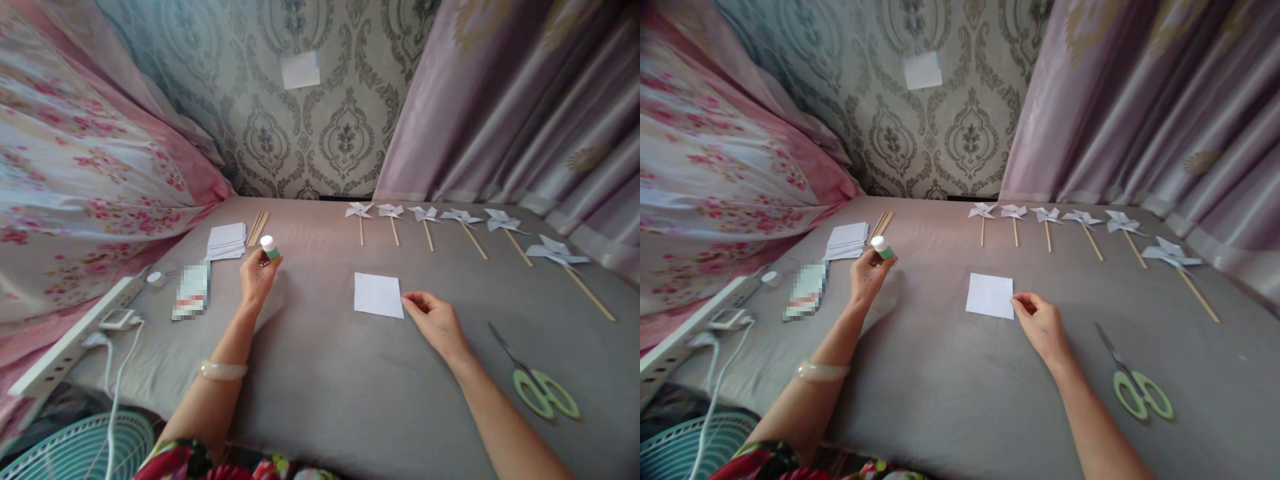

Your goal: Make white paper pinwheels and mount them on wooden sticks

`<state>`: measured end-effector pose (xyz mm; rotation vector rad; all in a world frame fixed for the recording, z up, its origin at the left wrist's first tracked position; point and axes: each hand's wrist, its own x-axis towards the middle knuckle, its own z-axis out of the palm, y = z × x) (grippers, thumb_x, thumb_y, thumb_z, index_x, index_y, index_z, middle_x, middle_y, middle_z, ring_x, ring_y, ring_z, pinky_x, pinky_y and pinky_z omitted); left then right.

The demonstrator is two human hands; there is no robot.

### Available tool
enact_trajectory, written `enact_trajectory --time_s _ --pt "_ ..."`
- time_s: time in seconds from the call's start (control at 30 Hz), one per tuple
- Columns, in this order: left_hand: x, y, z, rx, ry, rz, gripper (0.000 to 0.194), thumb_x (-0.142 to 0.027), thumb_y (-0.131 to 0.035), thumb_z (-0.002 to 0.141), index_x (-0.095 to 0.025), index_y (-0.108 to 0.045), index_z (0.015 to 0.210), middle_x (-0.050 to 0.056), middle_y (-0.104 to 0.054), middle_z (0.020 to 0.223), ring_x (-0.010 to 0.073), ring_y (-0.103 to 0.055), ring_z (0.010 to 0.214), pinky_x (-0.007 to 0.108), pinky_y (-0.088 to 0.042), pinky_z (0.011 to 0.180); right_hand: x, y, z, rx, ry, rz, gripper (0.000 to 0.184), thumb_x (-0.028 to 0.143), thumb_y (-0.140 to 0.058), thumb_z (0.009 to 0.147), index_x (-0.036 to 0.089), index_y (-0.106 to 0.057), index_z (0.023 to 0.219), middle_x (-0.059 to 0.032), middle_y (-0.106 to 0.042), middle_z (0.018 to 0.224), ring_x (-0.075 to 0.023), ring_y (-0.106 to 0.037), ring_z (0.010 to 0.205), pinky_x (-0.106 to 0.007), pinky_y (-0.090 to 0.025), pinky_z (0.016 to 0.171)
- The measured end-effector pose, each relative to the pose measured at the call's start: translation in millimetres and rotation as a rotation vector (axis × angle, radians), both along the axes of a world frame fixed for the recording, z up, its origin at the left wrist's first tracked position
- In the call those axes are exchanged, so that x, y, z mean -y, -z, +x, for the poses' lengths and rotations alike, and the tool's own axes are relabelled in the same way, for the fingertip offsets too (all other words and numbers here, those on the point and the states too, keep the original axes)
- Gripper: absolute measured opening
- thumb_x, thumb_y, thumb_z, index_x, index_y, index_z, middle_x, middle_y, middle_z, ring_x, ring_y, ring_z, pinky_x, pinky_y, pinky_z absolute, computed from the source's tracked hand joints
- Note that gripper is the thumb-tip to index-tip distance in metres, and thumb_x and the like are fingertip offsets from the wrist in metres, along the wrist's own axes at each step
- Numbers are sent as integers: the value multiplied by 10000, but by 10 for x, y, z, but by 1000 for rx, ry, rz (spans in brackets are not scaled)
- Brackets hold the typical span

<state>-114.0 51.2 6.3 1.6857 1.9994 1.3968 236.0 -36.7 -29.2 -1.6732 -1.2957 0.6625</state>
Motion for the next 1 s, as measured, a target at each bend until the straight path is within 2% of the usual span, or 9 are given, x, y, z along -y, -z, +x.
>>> enact_trajectory --time_s 0.13,0.2,0.3,0.4,0.57,0.73,0.83,1.0 --pt "-17 -1 78 -119 -13 -73 240 -377 -640 649 -188 -641 797 37 -690 777 197 -626 734 277 -435 687 23 -36 -25 131 -48 39 193 344 -566 742 185 -657 802 -42 -682 756 -180 -607 690 -320 -465 694" --pt "-29 -18 105 -175 -26 -108 236 -384 -635 651 -189 -626 784 48 -687 782 211 -627 745 288 -433 686 44 -87 -35 240 -131 92 145 313 -572 772 195 -652 801 -38 -681 793 -173 -596 697 -315 -457 704" --pt "-44 -47 133 -234 -29 -151 227 -396 -626 653 -199 -596 762 48 -678 775 225 -621 765 294 -433 686 90 -174 -62 433 -261 167 95 274 -656 751 208 -648 818 -36 -682 876 -205 -585 863 -344 -420 812" --pt "-47 -67 155 -267 -46 -177 224 -409 -625 650 -208 -563 729 43 -658 759 241 -612 771 311 -429 691 137 -230 -106 552 -354 180 146 252 -708 737 217 -646 863 -28 -682 966 -220 -557 950 -362 -379 854" --pt "-48 -66 159 -250 -86 -166 226 -410 -632 653 -211 -543 712 34 -614 712 251 -600 751 324 -403 668 150 -220 -123 609 -382 192 148 226 -696 774 214 -645 911 -29 -690 993 -212 -557 958 -351 -361 836" --pt "-55 -45 121 -232 -109 -163 220 -387 -654 657 -208 -529 686 14 -584 672 219 -566 705 307 -351 628 129 -184 -71 659 -430 216 117 243 -654 819 211 -653 931 -34 -697 987 -203 -556 955 -347 -350 841" --pt "-42 -57 126 -215 -93 -162 220 -381 -654 668 -208 -520 678 -9 -550 634 191 -525 673 293 -326 614 123 -172 -57 731 -468 241 95 253 -591 866 206 -669 895 -43 -693 979 -197 -557 929 -349 -339 840" --pt "-14 -100 156 -199 -79 -166 196 -356 -656 680 -207 -529 684 -15 -535 619 183 -512 670 290 -329 615 136 -184 -81 806 -478 289 163 233 -544 894 197 -687 823 -49 -678 953 -181 -553 878 -332 -348 814"
